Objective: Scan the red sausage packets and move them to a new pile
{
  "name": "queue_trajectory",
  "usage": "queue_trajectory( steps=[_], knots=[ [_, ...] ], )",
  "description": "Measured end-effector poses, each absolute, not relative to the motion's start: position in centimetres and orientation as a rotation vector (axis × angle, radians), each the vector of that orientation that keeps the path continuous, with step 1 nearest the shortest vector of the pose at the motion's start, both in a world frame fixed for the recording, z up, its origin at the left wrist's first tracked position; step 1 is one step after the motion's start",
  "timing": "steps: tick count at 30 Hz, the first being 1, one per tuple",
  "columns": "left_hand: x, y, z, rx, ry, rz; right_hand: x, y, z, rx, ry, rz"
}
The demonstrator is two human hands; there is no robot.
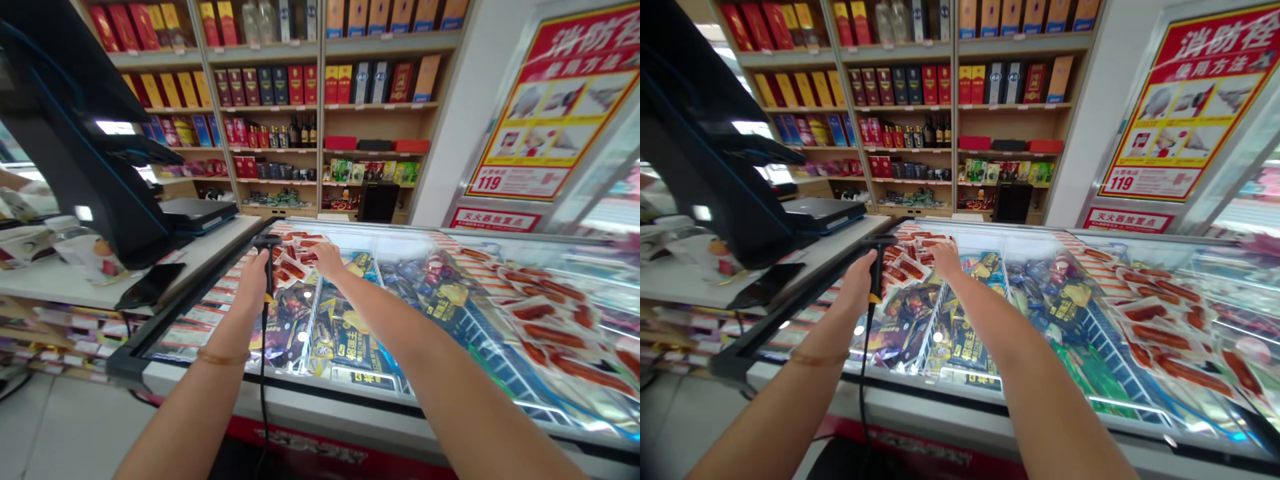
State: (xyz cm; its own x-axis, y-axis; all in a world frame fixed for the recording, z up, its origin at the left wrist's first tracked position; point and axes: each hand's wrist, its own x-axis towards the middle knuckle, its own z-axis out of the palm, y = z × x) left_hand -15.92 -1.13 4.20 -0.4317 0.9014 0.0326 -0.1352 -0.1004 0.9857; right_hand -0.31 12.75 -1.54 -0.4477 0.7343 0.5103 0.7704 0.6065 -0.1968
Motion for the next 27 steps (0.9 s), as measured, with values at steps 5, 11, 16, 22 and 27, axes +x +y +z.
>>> queue_trajectory(
  steps=[5, 11, 16, 22, 27],
  knots=[
    [-14.5, -0.8, 3.7, 0.943, 1.29, 1.587, -0.2, 12.5, -2.7, -1.218, -2.156, -0.079],
    [-8.6, 0.0, 3.8, 0.937, 1.184, 1.503, 6.5, 10.9, -3.2, -1.334, -2.108, -0.116],
    [-2.9, 0.6, 3.4, 0.949, 1.112, 1.375, 17.0, 8.1, -2.4, -1.497, -2.106, -0.209],
    [2.3, 0.7, 1.6, 1.076, 1.013, 1.261, 33.1, 5.1, 0.7, -1.83, -2.187, -0.088],
    [3.2, 0.0, -0.8, 1.211, 1.009, 1.195, 43.3, 2.7, 1.9, -2.069, -2.183, -0.092]
  ],
)
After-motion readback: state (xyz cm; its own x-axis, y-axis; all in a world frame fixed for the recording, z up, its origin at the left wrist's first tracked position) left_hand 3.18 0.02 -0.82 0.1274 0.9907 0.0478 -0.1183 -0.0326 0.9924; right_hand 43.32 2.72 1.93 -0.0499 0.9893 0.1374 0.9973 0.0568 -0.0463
